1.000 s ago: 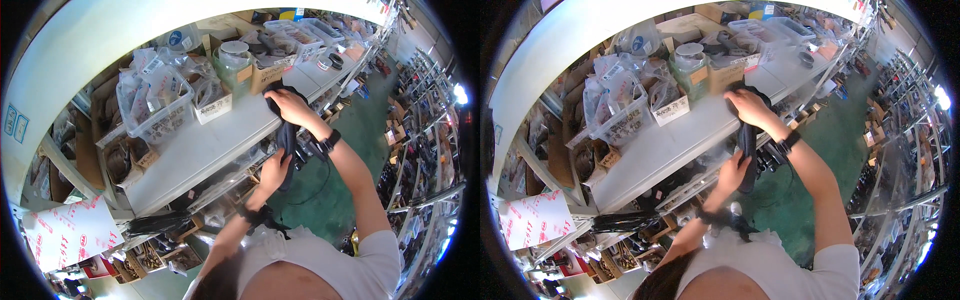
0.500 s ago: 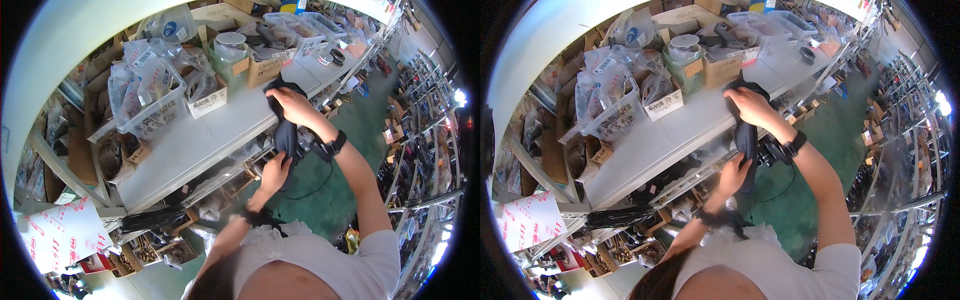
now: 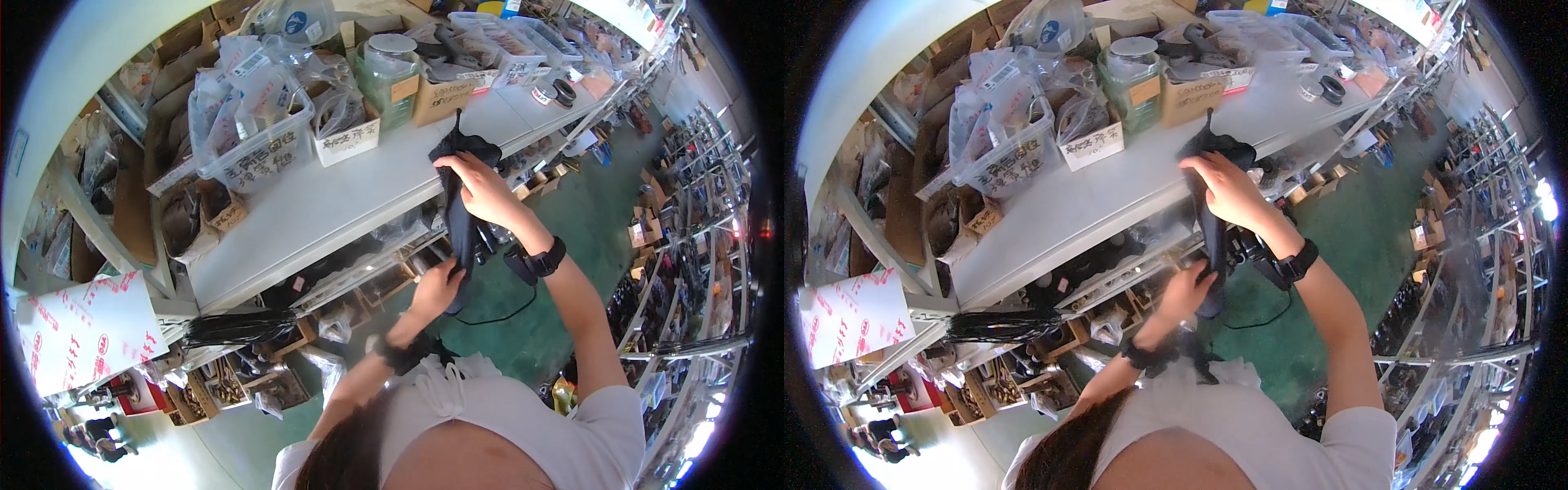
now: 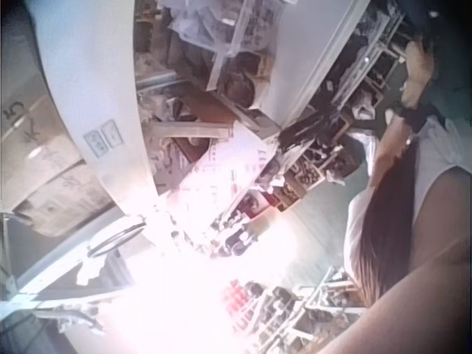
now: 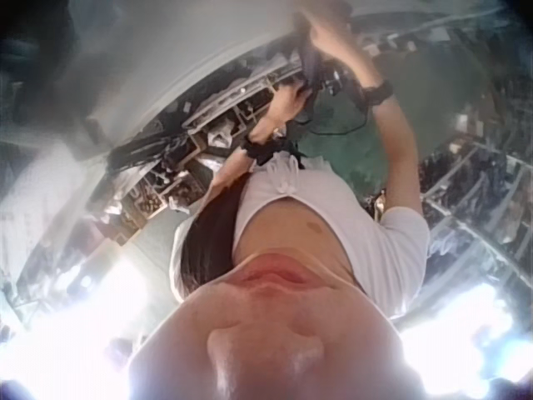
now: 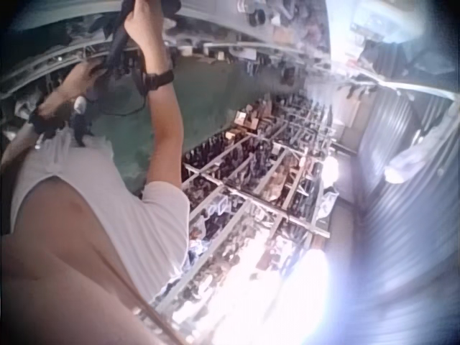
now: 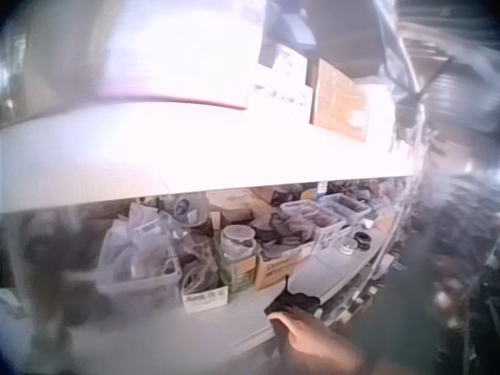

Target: The person wipes a dark plastic component with a black cloth, then removes a metal gear from a container and places it onto a shelf.

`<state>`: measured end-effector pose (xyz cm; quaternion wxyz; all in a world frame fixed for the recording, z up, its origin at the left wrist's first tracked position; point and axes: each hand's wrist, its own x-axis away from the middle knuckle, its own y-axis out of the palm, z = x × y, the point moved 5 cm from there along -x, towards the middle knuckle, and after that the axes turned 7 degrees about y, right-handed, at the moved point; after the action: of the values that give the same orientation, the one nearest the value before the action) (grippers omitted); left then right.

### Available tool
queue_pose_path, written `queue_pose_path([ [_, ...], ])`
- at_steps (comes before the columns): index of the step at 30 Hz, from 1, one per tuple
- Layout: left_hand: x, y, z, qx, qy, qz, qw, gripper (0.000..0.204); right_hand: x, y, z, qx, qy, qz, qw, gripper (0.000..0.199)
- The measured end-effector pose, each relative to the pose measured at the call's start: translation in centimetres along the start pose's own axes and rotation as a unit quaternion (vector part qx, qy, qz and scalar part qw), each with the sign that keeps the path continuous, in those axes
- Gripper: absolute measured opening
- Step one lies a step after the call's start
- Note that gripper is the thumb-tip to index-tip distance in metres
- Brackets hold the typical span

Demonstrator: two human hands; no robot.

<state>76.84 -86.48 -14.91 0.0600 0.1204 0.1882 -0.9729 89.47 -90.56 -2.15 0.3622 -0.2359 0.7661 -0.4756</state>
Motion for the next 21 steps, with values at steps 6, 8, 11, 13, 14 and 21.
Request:
queue_pose_path([
  [6,2.1,-4.9,-2.0,-0.092,-0.02,-0.039,0.995,0.018,-1.2,2.8,-6.6,-0.127,-0.054,-0.065,0.988,0.049],
  [8,3.0,-5.8,-2.6,-0.101,-0.031,-0.039,0.994,0.017,-1.6,4.4,-9.0,-0.146,-0.061,-0.081,0.984,0.046],
  [11,3.6,-6.3,-2.5,-0.086,-0.063,-0.063,0.992,0.018,-2.2,4.5,-10.5,-0.066,-0.047,-0.085,0.993,0.042],
  [13,3.5,-7.3,-1.8,-0.093,-0.053,-0.027,0.994,0.017,-3.2,4.3,-10.3,-0.058,-0.016,-0.1,0.993,0.039],
  [14,3.2,-7.4,-1.4,-0.097,-0.041,-0.016,0.994,0.017,-3.7,4.1,-9.9,-0.041,0.001,-0.109,0.993,0.037],
  [21,3.3,-8.7,1.5,-0.16,0.005,0.03,0.987,0.01,-4.1,4.1,-10.2,-0.065,0.001,-0.092,0.994,0.039],
])
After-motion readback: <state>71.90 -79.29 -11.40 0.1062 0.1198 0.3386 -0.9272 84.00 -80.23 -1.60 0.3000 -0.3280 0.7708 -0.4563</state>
